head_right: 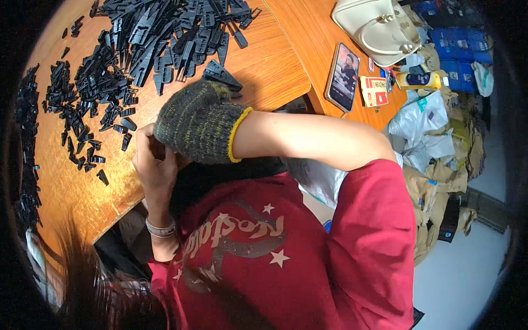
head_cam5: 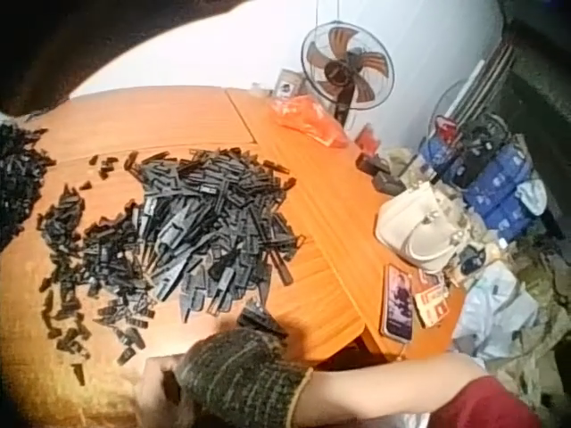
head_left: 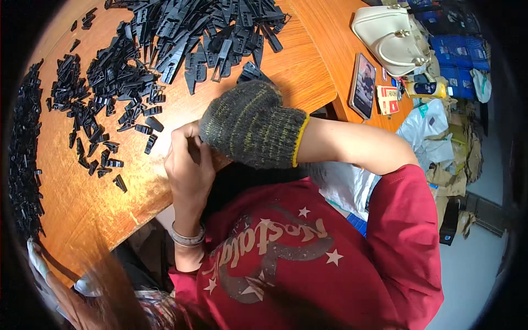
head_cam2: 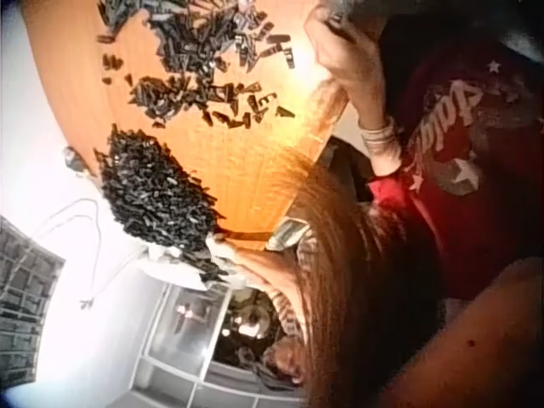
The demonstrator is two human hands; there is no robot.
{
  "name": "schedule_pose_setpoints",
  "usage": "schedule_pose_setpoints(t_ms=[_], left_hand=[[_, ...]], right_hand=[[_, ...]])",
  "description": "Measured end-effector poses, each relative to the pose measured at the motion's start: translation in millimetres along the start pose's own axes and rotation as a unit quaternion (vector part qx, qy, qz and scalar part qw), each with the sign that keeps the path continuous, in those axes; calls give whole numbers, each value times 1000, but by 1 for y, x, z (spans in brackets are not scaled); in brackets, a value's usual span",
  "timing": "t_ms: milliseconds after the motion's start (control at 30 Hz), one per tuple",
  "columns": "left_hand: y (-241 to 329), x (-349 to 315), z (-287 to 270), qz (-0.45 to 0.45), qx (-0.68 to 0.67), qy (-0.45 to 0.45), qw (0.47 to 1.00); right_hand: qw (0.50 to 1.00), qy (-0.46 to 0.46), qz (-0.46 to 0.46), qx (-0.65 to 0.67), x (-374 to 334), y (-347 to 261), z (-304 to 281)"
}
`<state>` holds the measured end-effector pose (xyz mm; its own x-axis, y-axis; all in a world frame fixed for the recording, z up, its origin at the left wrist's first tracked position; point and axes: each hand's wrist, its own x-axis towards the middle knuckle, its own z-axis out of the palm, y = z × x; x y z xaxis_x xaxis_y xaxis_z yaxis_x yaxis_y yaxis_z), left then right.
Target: Assembling small black plastic components by fitting them together manually at a workbench.
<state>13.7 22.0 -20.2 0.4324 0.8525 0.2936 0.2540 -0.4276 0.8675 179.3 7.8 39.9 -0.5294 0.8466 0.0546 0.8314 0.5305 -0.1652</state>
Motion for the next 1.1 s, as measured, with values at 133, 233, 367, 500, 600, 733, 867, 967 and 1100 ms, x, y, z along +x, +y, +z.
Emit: schedule_pose_setpoints(t_ms=[133,233,367,500,600,733,867,967,1100], left_hand=[[11,0,5,-99,-46,14,994],[10,-1,4,-102,-51,36,993],[8,1,6,-73,-38,51,995],[6,0,7,-83,-97,38,991],[1,-2,7,-71,-120,37,990],[6,-6,-4,-75,-216,31,973],[13,-2,-11,-74,-416,12,906],[-1,-2,-13,-113,-537,-20,836],[0,-5,-20,-183,-549,-98,810]], right_hand=[[999,-10,50,13,5,-10,1],[997,-37,59,41,13,-10,-8],[995,38,-62,64,13,13,-15],[997,-48,-7,-62,4,13,-12],[996,85,11,13,-22,27,18],[975,108,123,153,-44,3,-6],[765,143,243,579,-63,-5,-9],[646,148,281,694,-62,-7,-17],[680,82,351,639,-58,-4,-21]])
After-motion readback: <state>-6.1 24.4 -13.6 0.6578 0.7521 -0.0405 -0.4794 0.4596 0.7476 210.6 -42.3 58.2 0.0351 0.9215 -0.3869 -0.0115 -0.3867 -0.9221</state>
